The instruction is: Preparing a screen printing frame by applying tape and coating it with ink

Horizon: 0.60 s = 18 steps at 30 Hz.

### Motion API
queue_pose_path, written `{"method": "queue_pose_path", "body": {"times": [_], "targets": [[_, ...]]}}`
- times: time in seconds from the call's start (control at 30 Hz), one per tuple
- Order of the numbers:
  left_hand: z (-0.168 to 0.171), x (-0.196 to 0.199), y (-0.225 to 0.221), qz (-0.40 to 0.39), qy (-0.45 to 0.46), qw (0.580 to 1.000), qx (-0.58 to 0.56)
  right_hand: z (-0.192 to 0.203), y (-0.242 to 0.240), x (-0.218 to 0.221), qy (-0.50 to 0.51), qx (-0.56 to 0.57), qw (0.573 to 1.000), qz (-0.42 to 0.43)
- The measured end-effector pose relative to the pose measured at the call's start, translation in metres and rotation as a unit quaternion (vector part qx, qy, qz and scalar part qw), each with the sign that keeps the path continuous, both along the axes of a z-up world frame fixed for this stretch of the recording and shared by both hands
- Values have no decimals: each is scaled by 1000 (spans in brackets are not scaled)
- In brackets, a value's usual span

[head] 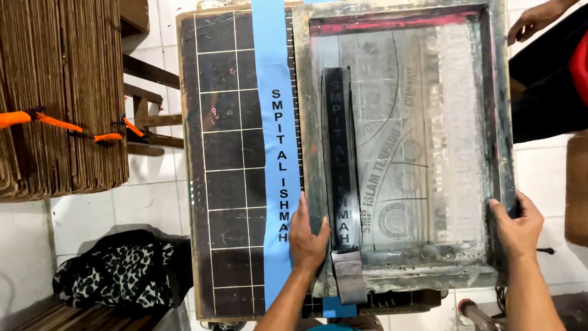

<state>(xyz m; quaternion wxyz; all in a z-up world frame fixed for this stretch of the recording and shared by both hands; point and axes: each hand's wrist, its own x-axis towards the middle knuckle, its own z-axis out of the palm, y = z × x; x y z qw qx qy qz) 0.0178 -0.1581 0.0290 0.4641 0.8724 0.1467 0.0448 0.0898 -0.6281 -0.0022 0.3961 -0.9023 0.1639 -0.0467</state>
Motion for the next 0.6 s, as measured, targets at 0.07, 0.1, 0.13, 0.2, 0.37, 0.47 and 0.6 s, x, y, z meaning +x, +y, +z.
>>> {"method": "queue_pose_path", "body": {"times": [0.07, 0.1, 0.13, 0.2, 0.37, 0.47, 0.6], "targets": [[-4, 1, 1, -2, -8, 1000, 1, -7, -2, 0, -2, 6, 1000, -3], [-6, -1, 2, -5, -14, 1000, 2, -11, -2, -2, -2, 13, 1000, -6], [-5, 2, 4, -5, -13, 1000, 2, -10, 0, 0, -1, 13, 1000, -6], [-3, 2, 6, -5, -30, 1000, 5, -7, 2, -2, 15, -12, 1000, -7], [0, 2, 9, -15, -10, 1000, -7, -6, 0, -6, 22, -32, 999, 25], [-6, 5, 13, -27, -20, 999, -26, -10, -6, -2, 3, -15, 999, 29], [-2, 9, 22, -51, 58, 994, -75, -15, -22, -2, -28, -50, 996, 61]]}}
